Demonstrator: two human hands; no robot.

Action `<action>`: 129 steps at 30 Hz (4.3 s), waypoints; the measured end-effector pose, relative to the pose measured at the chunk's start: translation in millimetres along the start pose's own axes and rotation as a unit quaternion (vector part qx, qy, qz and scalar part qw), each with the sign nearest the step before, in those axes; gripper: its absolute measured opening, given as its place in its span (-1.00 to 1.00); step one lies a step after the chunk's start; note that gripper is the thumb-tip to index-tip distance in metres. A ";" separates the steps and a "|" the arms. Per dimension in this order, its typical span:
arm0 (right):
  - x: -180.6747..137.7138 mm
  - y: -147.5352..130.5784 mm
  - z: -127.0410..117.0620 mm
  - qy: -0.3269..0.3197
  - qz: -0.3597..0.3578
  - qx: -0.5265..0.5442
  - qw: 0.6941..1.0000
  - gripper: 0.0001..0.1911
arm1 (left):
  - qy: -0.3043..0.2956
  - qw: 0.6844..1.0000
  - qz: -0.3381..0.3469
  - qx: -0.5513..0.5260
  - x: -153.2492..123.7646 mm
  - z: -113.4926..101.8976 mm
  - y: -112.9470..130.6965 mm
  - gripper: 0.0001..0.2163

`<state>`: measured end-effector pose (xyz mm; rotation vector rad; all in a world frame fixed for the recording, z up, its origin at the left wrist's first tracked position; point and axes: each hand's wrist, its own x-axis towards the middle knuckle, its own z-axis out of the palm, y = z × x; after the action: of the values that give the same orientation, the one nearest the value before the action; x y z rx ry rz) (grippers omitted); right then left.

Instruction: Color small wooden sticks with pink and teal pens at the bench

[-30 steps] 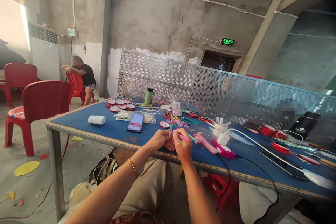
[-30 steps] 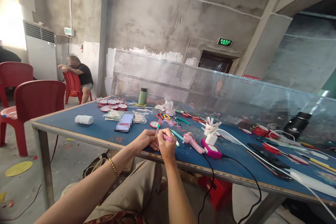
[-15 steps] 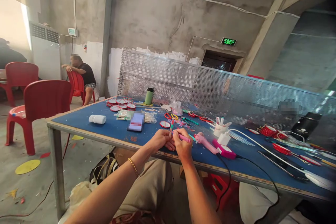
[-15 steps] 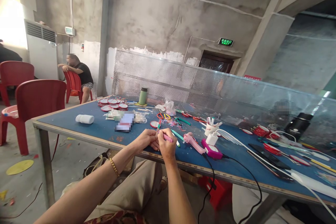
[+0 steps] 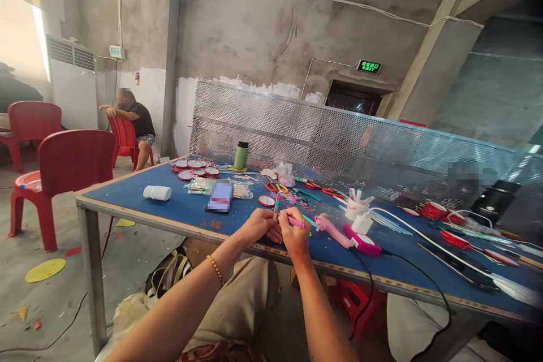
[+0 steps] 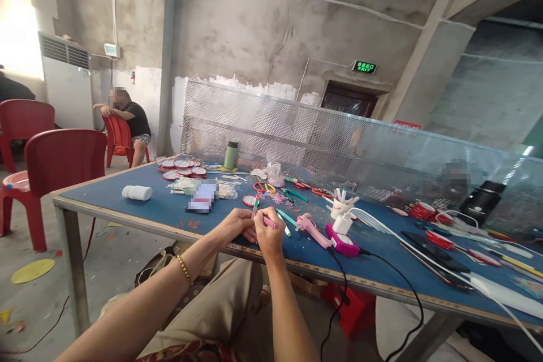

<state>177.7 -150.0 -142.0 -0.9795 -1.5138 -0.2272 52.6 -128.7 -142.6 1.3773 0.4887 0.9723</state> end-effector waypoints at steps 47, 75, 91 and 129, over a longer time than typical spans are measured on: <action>-0.3 1.8 1.5 -0.011 -0.013 0.008 1.000 -0.77 | 0.003 1.000 -0.006 -0.006 -1.3 0.8 2.2 -0.71; 1.1 -4.0 -1.0 -0.018 0.001 0.022 1.000 -0.75 | 0.009 1.000 -0.003 0.004 -0.3 0.7 0.9 -0.73; 2.1 -3.1 -0.9 -0.013 -0.018 0.009 1.000 -0.78 | 0.004 1.000 -0.005 0.009 1.1 1.0 0.2 -0.71; 1.3 0.5 -0.5 -0.016 -0.004 0.013 1.000 -0.79 | 0.007 1.000 -0.007 0.011 -1.9 3.8 3.4 -0.68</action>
<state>178.6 -149.4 -141.0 -0.9605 -1.5472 -0.1984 53.6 -132.8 -139.1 1.3862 0.5198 0.9683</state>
